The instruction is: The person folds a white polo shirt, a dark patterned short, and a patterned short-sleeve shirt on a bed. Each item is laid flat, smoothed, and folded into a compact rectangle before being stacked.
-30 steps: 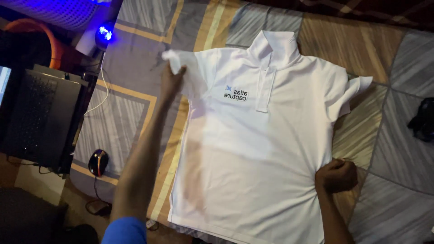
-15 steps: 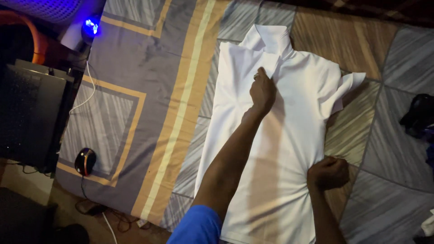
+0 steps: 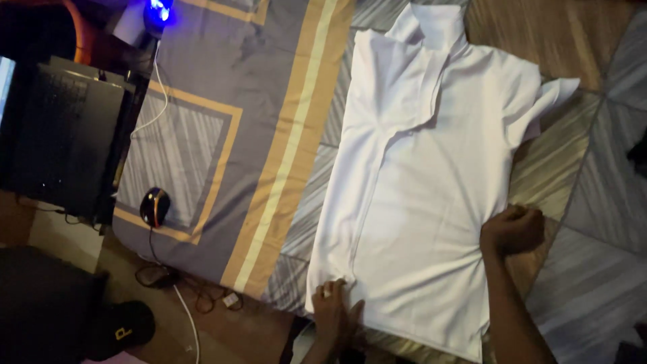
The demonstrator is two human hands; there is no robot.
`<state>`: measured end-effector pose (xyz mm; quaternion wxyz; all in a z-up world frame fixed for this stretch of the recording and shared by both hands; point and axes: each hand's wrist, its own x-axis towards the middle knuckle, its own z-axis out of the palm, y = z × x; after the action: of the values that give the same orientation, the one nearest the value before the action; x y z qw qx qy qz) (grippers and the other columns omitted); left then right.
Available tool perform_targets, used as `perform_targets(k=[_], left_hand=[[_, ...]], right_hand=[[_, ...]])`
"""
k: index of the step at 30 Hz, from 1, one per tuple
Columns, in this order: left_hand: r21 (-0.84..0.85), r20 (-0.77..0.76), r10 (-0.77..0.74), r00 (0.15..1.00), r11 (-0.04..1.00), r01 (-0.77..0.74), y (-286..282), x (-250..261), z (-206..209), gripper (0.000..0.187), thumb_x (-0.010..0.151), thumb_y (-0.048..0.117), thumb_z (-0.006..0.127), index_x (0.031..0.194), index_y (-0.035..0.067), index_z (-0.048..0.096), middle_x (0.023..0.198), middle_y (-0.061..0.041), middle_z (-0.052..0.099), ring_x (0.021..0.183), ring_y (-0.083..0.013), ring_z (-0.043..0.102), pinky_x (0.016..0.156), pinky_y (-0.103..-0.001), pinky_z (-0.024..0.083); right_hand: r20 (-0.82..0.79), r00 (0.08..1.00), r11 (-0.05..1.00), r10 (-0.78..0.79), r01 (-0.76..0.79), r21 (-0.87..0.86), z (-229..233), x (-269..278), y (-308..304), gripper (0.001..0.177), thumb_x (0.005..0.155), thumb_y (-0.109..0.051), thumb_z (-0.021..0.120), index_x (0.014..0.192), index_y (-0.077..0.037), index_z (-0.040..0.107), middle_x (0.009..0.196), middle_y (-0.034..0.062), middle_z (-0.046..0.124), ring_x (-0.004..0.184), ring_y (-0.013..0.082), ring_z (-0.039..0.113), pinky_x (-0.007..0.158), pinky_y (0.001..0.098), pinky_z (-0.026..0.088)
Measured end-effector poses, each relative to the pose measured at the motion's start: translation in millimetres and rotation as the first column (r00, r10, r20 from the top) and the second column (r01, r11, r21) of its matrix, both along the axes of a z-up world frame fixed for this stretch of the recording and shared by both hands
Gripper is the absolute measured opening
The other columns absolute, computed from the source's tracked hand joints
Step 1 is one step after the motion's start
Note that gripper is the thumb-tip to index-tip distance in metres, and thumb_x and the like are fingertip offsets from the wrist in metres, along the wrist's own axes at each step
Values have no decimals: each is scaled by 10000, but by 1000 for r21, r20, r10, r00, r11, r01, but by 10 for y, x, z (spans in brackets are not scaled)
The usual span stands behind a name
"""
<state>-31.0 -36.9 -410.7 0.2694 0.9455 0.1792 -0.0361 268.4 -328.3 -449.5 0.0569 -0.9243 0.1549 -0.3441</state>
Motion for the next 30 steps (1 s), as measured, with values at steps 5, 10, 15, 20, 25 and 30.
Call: perform_targets(k=[5,10,15,20,25,30], left_hand=[[27,324,-84,942,996,80,168,-507,-33,159,946,74,589,1081,45,667,1005,-141,676,913,-344,638,843,-451,510],[-47,190,-330,925,938,344,315,-770,-569,453,842,52,624,1291,2,598,1212,-229,614,995,-398,608,887,-455,488],[-138,115,-366,923,915,380,336,-385,-319,484,732,109,602,1205,24,541,997,-181,609,903,-396,571,828,-485,463],[104,77,-461,884,886,453,312,-307,-192,366,740,134,542,1067,-13,612,1065,-159,573,824,-373,532,696,-497,449],[-162,104,-326,940,927,339,348,-394,-521,531,698,82,669,1212,32,546,1034,-173,620,944,-385,576,869,-472,453],[-234,48,-407,912,883,406,385,-408,-519,430,761,61,599,1187,9,570,910,-183,638,858,-402,612,784,-478,504]], right_hand=[[72,995,998,64,-65,18,-21,-21,-115,98,903,-115,575,868,-30,607,804,195,648,680,431,581,603,525,400],[15,997,993,-74,73,88,-290,128,-294,142,894,-183,610,902,-44,640,847,187,712,733,431,656,625,523,472],[252,948,867,195,-287,407,-815,922,224,294,1087,-77,679,838,-7,538,728,95,544,674,211,454,568,444,371],[-139,903,603,407,-151,783,-234,2251,1591,638,815,-724,712,1069,-163,544,809,22,761,814,265,737,724,379,512],[-144,878,749,457,-292,595,-504,2747,1679,441,825,-439,835,964,-94,599,963,141,745,885,406,676,763,510,476],[239,902,745,359,-431,510,-391,2508,1512,299,903,-349,707,923,-80,577,852,147,663,773,408,628,706,534,438]])
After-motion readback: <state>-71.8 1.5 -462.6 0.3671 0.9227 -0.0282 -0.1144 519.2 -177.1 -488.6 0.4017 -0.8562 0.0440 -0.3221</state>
